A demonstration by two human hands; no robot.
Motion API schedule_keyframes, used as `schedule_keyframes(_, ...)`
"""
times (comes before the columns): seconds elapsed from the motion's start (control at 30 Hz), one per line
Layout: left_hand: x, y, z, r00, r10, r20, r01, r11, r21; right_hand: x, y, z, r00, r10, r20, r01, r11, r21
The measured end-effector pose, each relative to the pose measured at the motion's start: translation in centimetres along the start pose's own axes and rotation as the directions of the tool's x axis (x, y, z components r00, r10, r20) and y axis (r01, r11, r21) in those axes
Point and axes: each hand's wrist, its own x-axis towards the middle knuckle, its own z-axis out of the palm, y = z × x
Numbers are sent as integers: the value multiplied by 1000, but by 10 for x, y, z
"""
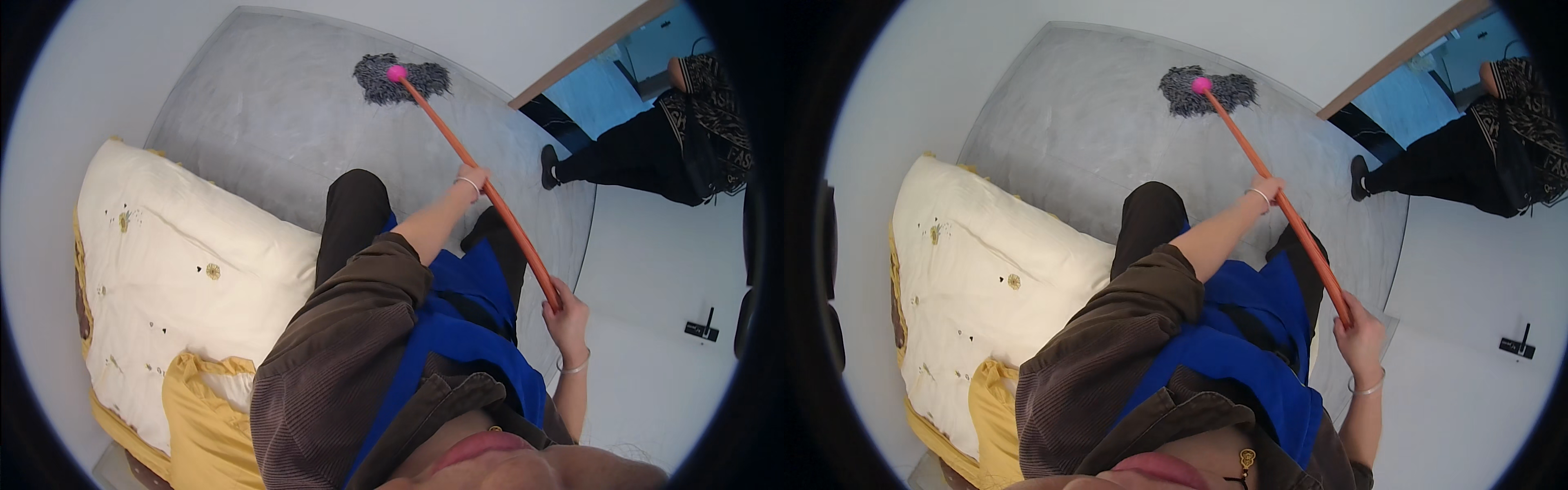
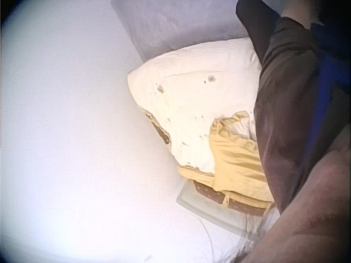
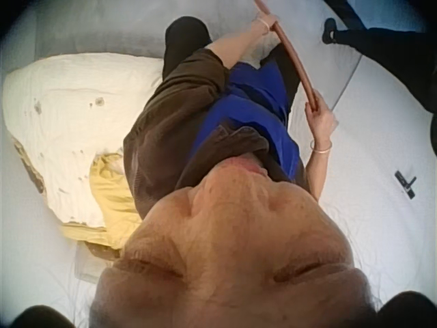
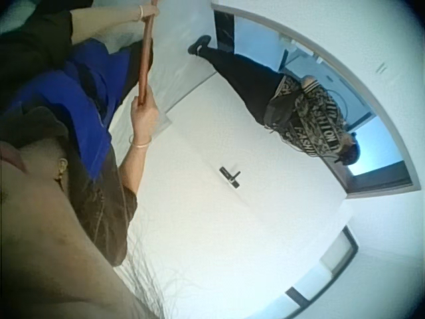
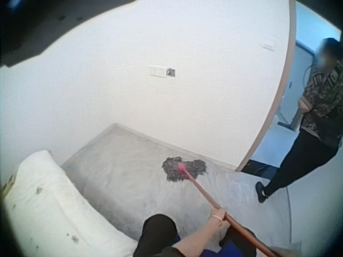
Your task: The person mops a tiled floor using a mop with a long handle. They move the mop back and forth across the floor surface, covering different areas of the room while standing.
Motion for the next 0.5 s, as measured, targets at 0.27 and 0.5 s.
schedule_keyframes(0.27,26,98,-129,964,136,-230,-164,980,-109,100,-82,57,956,-289,49,290,957,-13)
schedule_keyframes(0.5,16,136,-232,895,194,-401,-258,959,-114,154,-142,114,874,-485,44,483,875,41)
